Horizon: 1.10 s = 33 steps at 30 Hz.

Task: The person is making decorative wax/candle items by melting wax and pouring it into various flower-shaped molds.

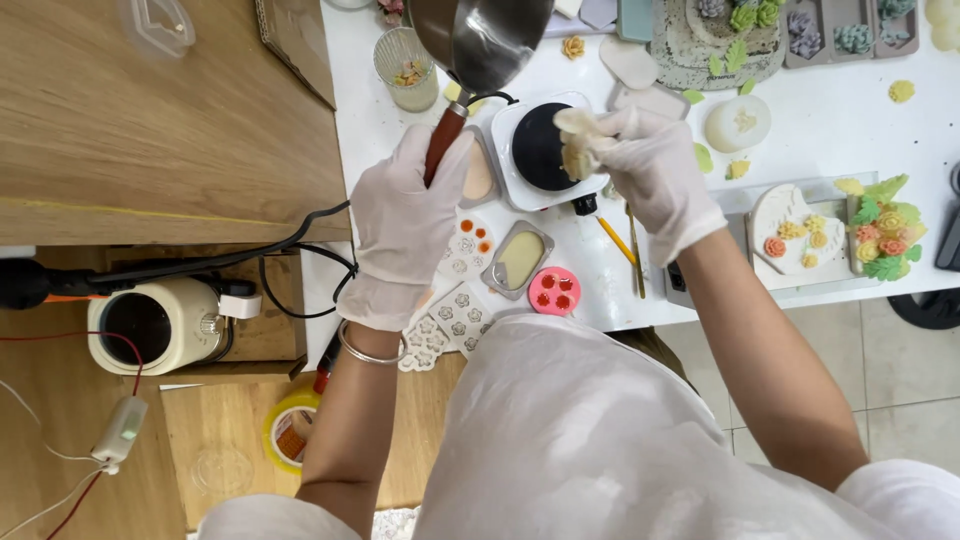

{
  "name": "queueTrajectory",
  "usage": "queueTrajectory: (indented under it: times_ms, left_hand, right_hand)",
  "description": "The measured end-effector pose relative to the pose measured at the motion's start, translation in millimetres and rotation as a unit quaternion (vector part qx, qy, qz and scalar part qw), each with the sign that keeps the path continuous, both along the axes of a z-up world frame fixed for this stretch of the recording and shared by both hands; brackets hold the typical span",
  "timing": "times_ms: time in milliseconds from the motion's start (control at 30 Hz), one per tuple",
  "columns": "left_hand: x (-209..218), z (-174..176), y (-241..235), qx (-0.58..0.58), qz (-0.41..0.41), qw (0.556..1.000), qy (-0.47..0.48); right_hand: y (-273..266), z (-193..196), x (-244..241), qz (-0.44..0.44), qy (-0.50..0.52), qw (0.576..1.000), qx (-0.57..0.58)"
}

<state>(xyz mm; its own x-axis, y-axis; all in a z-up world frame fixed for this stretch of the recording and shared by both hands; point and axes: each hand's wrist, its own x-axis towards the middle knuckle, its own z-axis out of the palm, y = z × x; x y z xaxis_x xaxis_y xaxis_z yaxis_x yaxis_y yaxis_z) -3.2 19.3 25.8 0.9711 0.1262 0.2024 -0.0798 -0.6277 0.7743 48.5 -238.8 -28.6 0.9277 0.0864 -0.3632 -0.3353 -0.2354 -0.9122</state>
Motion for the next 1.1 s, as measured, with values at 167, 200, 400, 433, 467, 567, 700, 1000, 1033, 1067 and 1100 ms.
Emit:
queueTrajectory:
  times_ms: [167, 200, 400, 433, 467, 567, 700, 1000, 1033, 1067, 1100]
  left_hand:
    - [-13.1, 10.9, -18.7, -0.204, -0.033, 0.968, 0.144]
    - [-15.3, 3.3, -22.8, -0.204, -0.035, 0.967, 0.146]
    - [-31.8, -7.7, -42.3, -0.220, -0.040, 0.939, 0.262]
    - [-33.1, -8.4, -43.2, -0.229, -0.030, 0.938, 0.258]
    - [-34.6, -9.0, -44.3, -0.239, -0.020, 0.937, 0.254]
    - [-34.7, -5.3, -44.5, -0.249, 0.006, 0.931, 0.268]
    - [-40.9, -15.0, -45.0, -0.243, -0.005, 0.931, 0.274]
    - [-67.2, -26.7, -28.7, -0.276, 0.059, 0.923, 0.263]
    - [-71.4, -31.5, -25.6, -0.302, 0.053, 0.922, 0.237]
    - [-75.7, -35.9, -22.5, -0.328, 0.048, 0.920, 0.211]
    - [-79.4, -37.7, -22.7, -0.328, 0.049, 0.919, 0.212]
  right_hand:
    - [-12.2, 11.1, -36.5, -0.067, 0.099, 0.897, 0.425]
    - [-18.9, 8.1, -41.6, -0.070, 0.100, 0.897, 0.425]
    - [-72.3, -20.3, -71.1, -0.154, 0.099, 0.848, 0.498]
    - [-81.1, -23.8, -75.4, -0.179, 0.107, 0.838, 0.504]
    - [-90.0, -27.2, -79.8, -0.204, 0.116, 0.827, 0.510]
    - [-89.4, -6.2, -87.8, -0.235, 0.128, 0.826, 0.496]
    - [-74.4, 25.7, -100.7, -0.233, 0.121, 0.808, 0.528]
    - [-92.8, -23.1, -140.2, -0.166, 0.071, 0.929, 0.323]
    - [-92.1, -24.2, -142.5, -0.176, 0.106, 0.932, 0.298]
    - [-91.3, -25.0, -145.0, -0.185, 0.141, 0.933, 0.273]
    - [-88.3, -23.3, -146.0, -0.185, 0.143, 0.933, 0.272]
